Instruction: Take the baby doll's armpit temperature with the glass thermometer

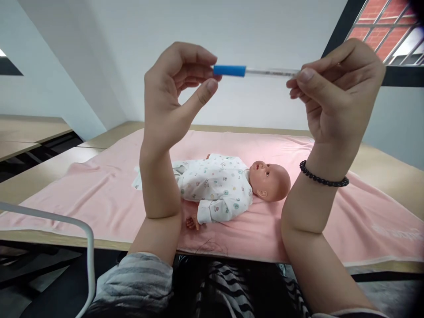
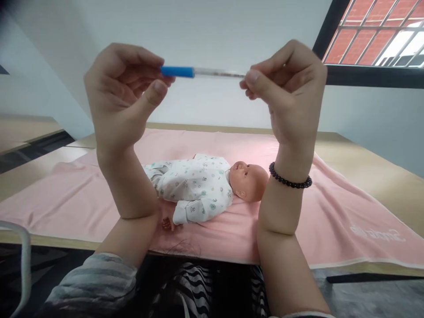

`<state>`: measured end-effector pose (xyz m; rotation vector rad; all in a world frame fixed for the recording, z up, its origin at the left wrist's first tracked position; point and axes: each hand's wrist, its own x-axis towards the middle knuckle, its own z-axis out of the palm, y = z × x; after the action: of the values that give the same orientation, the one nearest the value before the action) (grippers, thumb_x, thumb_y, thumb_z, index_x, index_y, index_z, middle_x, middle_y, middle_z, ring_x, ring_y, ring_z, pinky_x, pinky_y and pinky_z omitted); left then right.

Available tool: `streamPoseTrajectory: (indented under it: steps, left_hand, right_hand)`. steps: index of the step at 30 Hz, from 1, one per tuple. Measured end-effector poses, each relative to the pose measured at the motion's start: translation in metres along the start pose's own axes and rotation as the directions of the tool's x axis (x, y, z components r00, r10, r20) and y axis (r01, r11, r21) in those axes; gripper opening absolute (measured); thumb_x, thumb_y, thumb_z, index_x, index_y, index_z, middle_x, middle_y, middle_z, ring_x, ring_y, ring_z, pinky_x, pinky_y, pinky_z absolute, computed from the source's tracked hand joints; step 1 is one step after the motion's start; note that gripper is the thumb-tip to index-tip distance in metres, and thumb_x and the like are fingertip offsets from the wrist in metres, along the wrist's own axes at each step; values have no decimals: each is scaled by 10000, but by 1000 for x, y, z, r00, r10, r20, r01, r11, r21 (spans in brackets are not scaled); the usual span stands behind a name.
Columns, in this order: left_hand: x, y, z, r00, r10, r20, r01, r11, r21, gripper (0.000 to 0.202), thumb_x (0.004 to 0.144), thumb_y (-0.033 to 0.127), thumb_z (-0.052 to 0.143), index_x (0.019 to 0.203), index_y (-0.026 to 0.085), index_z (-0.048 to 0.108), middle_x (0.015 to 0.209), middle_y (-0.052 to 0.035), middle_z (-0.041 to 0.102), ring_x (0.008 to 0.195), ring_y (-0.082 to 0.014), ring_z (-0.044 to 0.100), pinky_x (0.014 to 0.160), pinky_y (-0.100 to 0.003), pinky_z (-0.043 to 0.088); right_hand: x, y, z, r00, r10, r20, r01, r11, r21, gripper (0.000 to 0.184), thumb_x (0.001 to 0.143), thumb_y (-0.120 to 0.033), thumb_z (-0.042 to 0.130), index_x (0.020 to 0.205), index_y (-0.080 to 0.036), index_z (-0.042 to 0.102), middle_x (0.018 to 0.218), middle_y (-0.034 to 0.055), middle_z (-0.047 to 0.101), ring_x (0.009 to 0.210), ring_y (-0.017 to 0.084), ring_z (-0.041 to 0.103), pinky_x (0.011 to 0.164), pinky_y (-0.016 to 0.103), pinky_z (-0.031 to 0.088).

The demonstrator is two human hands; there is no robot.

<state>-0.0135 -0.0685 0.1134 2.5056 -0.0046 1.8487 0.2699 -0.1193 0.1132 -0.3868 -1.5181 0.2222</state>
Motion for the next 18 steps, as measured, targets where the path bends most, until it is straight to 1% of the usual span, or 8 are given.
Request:
streamPoseTrajectory:
  steps: [3,4,5,6,7,10,14,18]
  left_hand:
    - [-5,1,0,987,161,-16,-161,987,10,442,839,409,947,1209,234,781,1042,-25,761,925,-165,769,809,-258,655]
    - [-7,3,0,982,188,-21,-188,982,23,397,865,420,922,1194,245,788,1021,-22,757,899,-156,762,781,-260,657]
    - [-8,6,0,983,179,-36,-177,983,51,350,893,444,892,1173,260,791,1005,-19,755,881,-155,752,771,-279,661]
    - [-9,10,1,987,153,-48,-149,985,86,312,922,474,856,1154,276,792,995,-17,758,872,-158,743,773,-305,664]
    - [-10,15,1,996,81,-47,-74,989,131,286,939,499,831,1136,295,787,1001,-13,764,882,-167,736,804,-342,665]
    - [-13,32,2,993,-102,-56,112,968,224,231,984,531,765,1093,328,771,1003,-3,769,918,-193,728,885,-435,652]
    - [-15,43,3,982,-169,-84,186,938,291,182,988,500,761,1085,346,767,1000,4,770,933,-206,737,907,-467,652]
    - [-15,46,3,973,-207,-104,229,929,291,152,970,486,768,1088,395,790,997,2,780,924,-243,752,904,-523,659]
  right_hand:
    - [-5,1,0,998,43,35,-45,998,36,197,824,-280,929,808,-336,741,793,-4,724,771,219,707,767,426,631]
    - [-7,0,0,997,60,45,-61,998,27,181,830,-286,924,817,-348,755,809,2,730,793,231,712,793,447,635]
    - [-8,-1,0,996,75,51,-76,997,12,168,836,-294,920,823,-360,766,823,7,736,813,243,716,810,467,637]
    - [-9,-2,-1,995,85,56,-85,996,-4,160,838,-298,917,827,-368,773,830,10,744,823,251,718,815,482,638]
    - [-11,-3,-2,995,81,57,-81,997,-10,161,830,-291,923,823,-363,779,818,9,748,810,253,719,801,487,639]
    - [-13,-3,-6,997,35,68,-36,999,6,173,797,-246,947,819,-310,788,782,-7,757,749,219,724,725,430,642]
    - [-15,-3,-8,995,-4,102,4,1000,3,161,812,-239,935,840,-301,789,795,-37,769,753,172,739,684,346,641]
    - [-18,-8,-9,993,46,108,-38,996,-81,174,836,-327,929,812,-334,757,808,-43,765,771,200,741,710,408,661]
